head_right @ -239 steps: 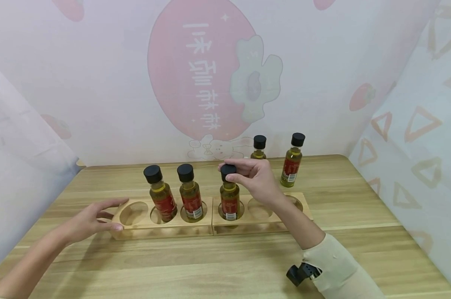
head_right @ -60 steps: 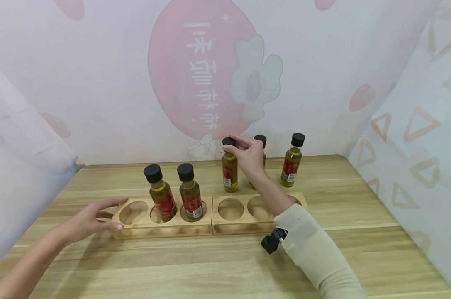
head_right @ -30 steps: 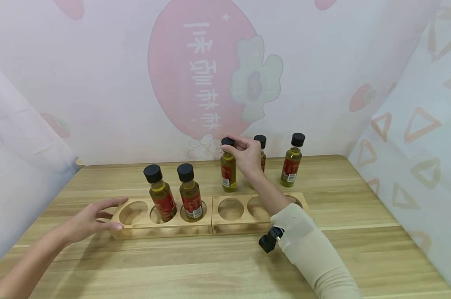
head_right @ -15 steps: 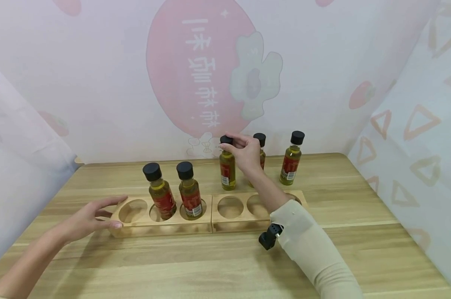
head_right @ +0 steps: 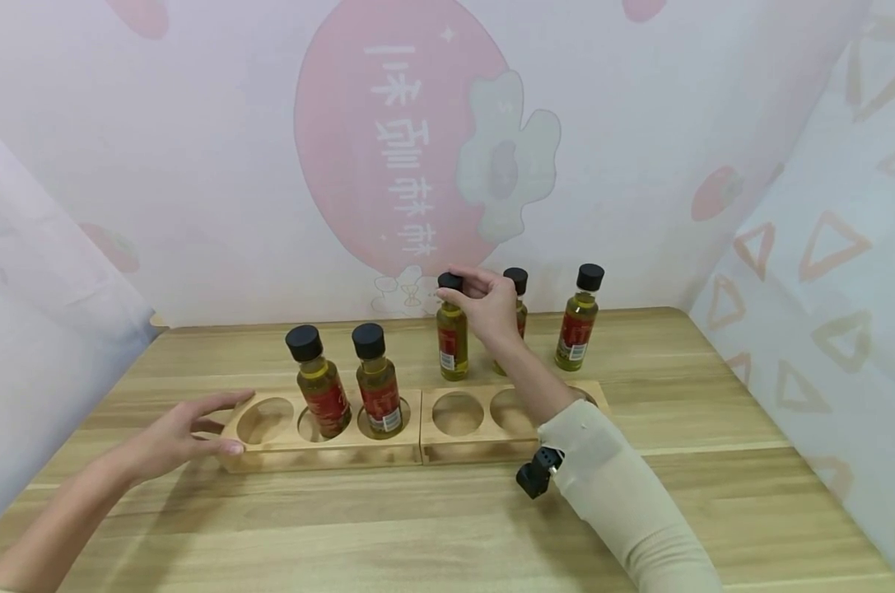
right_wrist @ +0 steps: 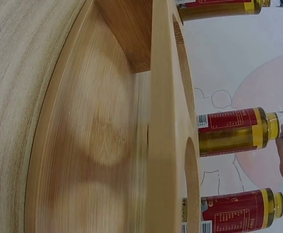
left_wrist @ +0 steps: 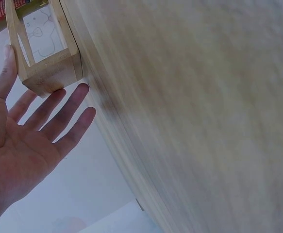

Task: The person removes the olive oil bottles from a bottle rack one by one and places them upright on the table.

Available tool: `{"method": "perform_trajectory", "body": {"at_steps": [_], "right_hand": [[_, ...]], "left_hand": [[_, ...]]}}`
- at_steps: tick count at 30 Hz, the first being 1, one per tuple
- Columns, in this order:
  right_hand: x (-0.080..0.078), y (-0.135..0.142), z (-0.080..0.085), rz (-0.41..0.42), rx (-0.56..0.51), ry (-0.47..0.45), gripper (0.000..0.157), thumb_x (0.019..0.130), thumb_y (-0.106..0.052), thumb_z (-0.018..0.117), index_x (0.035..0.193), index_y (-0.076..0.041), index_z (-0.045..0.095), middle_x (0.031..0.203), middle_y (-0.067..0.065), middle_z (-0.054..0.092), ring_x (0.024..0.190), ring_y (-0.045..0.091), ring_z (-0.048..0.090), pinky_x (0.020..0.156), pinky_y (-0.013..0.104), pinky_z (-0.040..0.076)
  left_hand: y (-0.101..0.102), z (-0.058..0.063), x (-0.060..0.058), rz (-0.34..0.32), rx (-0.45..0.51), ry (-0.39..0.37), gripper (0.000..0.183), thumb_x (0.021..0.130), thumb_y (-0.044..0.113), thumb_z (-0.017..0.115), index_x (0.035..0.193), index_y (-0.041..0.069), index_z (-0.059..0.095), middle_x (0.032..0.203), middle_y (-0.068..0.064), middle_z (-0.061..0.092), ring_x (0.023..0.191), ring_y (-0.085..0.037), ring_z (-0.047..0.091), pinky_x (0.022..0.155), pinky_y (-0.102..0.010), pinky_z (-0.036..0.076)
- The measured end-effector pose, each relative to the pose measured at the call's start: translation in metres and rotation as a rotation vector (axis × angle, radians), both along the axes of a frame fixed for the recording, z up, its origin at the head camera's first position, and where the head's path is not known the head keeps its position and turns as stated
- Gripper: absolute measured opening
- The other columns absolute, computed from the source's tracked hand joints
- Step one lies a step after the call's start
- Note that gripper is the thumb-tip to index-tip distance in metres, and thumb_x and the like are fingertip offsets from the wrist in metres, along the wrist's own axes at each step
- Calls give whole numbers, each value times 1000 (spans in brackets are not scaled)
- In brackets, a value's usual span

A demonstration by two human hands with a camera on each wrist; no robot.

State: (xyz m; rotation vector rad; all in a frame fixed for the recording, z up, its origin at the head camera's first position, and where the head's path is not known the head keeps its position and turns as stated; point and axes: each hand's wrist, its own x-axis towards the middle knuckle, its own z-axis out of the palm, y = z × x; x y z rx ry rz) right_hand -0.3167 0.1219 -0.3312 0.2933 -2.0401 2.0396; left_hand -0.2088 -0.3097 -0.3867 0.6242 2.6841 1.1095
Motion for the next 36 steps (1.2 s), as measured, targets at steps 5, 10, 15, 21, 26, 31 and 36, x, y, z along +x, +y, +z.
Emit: {"method": "perform_trajectory", "body": {"at_steps": [5, 10, 15, 21, 26, 31, 36], "right_hand": [[2, 2, -1, 13, 44, 33, 42, 90, -2, 80, 130, 1, 70, 129, 20, 70, 118, 30, 69, 96, 29, 57], [4, 3, -1, 39, 89, 109, 44, 91, -2, 79, 134, 0, 68, 134, 19, 68, 123, 29, 67, 99, 30, 55], [7, 4, 3, 29, 109, 151, 46, 93, -4, 78, 136, 1, 66, 140, 19, 64, 132, 30, 60, 110, 39, 49], [14, 6, 12, -28, 111, 230, 42, 91, -5, 80, 132, 1, 69, 137, 19, 66, 131, 37, 60, 112, 47, 46], [24, 7, 20, -18, 93, 305, 41, 90, -1, 80, 130, 3, 70, 136, 17, 67, 131, 37, 60, 112, 35, 47], [37, 7, 23, 32, 100, 340, 40, 91, -1, 79, 130, 3, 70, 135, 15, 68, 129, 29, 62, 110, 31, 48], [47, 2, 22, 89, 121, 365, 39, 91, 1, 78, 129, 2, 70, 135, 14, 69, 128, 24, 63, 111, 33, 48]], "left_hand": [[0, -1, -1, 5, 7, 1, 80, 90, 20, 82, 152, -10, 41, 151, -39, 41, 108, -50, 65, 79, -49, 61], [0, -1, -1, 11, 12, -9, 80, 90, 20, 82, 152, -10, 41, 151, -39, 41, 108, -50, 65, 80, -49, 61], [1, -1, -1, 13, 6, -9, 80, 90, 20, 82, 152, -10, 41, 152, -38, 41, 109, -49, 65, 80, -47, 61], [2, -2, 0, 14, 7, -9, 80, 90, 17, 82, 152, -11, 39, 152, -39, 40, 108, -48, 65, 79, -47, 61], [2, -2, -1, 14, 8, -4, 80, 90, 17, 82, 152, -11, 39, 151, -39, 40, 108, -49, 65, 79, -47, 61], [2, -1, -1, 7, 15, -11, 80, 91, 16, 82, 152, -12, 38, 152, -39, 39, 109, -50, 65, 79, -47, 61], [3, -1, 0, 13, 12, -14, 80, 91, 15, 82, 152, -12, 38, 152, -39, 40, 109, -49, 65, 79, -45, 61]]}}
